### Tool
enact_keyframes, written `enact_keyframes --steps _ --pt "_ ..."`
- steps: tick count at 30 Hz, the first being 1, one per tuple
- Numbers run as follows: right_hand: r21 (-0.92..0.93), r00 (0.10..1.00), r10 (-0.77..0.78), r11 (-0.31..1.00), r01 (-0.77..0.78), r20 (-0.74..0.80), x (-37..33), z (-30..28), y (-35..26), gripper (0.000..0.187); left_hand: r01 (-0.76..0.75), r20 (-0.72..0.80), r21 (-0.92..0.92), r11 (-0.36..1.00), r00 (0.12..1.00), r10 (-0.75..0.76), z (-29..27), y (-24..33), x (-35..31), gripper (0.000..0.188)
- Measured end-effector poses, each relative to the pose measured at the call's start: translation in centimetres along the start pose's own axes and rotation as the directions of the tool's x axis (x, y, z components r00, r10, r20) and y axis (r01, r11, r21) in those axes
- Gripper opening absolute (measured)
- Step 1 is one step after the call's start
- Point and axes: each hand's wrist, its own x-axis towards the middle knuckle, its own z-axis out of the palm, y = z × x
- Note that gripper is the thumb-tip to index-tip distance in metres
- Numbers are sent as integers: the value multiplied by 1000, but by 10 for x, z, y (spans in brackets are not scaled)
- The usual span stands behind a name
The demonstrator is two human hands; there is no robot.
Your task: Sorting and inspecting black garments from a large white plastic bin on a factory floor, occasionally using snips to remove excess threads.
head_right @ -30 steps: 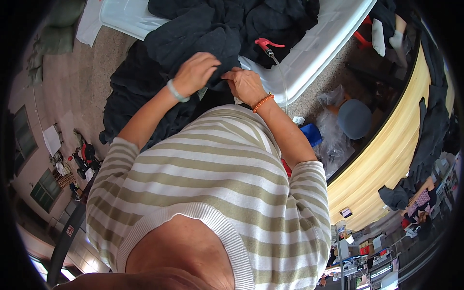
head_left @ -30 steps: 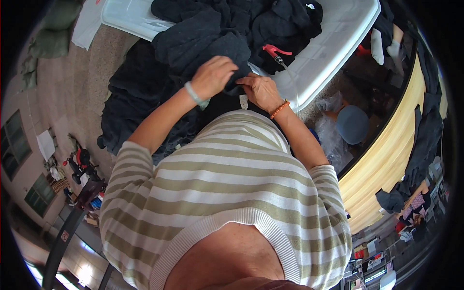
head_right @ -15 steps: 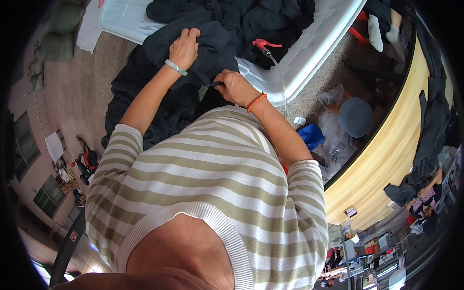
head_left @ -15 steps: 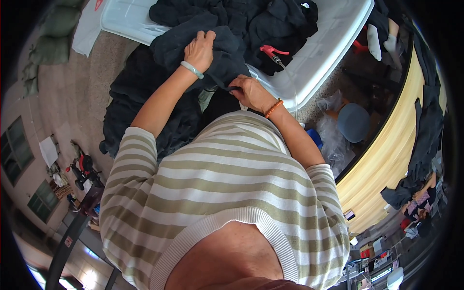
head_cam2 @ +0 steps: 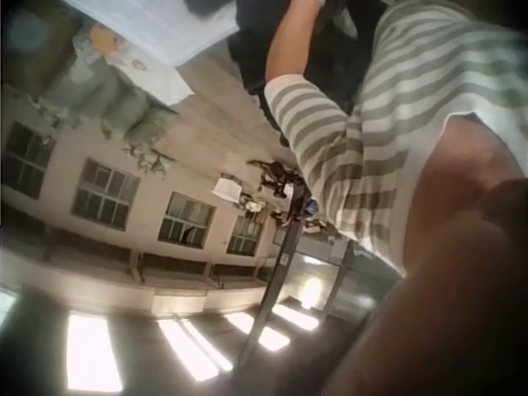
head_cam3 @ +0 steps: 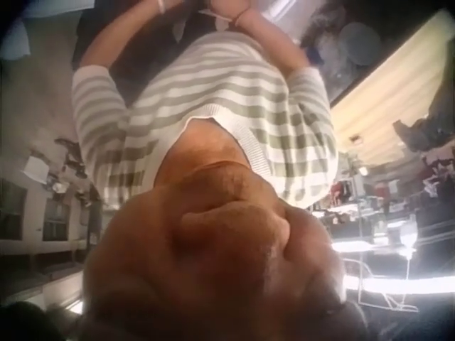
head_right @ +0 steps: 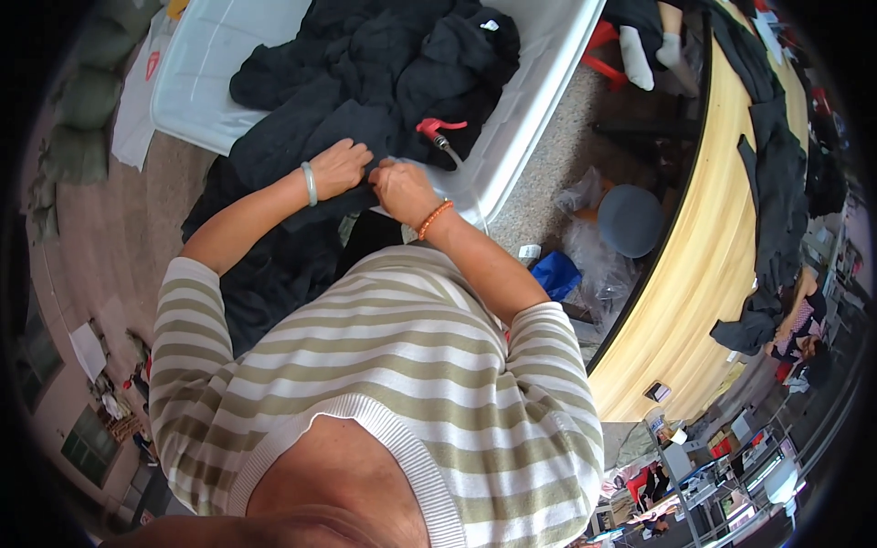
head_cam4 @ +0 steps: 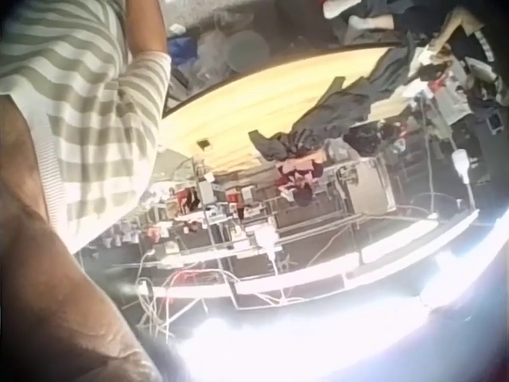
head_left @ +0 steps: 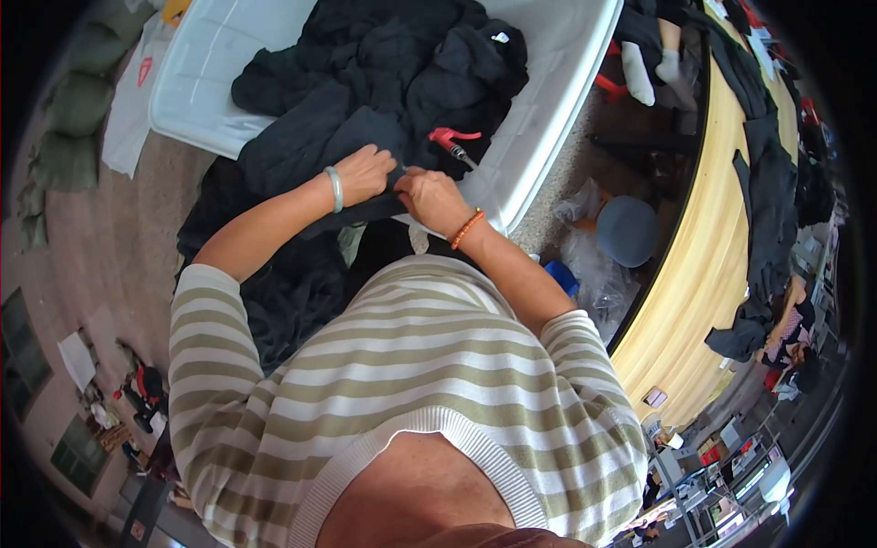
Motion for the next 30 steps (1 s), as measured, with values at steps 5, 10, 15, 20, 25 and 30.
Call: enact_keyframes --steps 5,10,15,20,25,30 --pt "-49 991 -70 996 76 113 -8 24 31 11 289 472 108 951 827 -305 5 -16 25 19" --pt "86 999 -47 995 46 9 7 21 25 14 443 718 11 897 621 -315 15 -33 33 29" --pt "69 998 -54 996 54 -12 9 9 24 9 568 789 -198 799 576 -214 48 -55 35 25" --pt "76 998 -60 995 59 20 4 9 23 12 588 832 -248 770 536 -141 61 -64 38 24" --pt "126 994 -103 987 97 46 6 1 18 12 620 891 -141 772 419 -173 74 -76 43 20" --pt "103 997 -70 992 66 37 7 -3 20 14 745 681 -591 308 666 -305 32 -58 38 16"
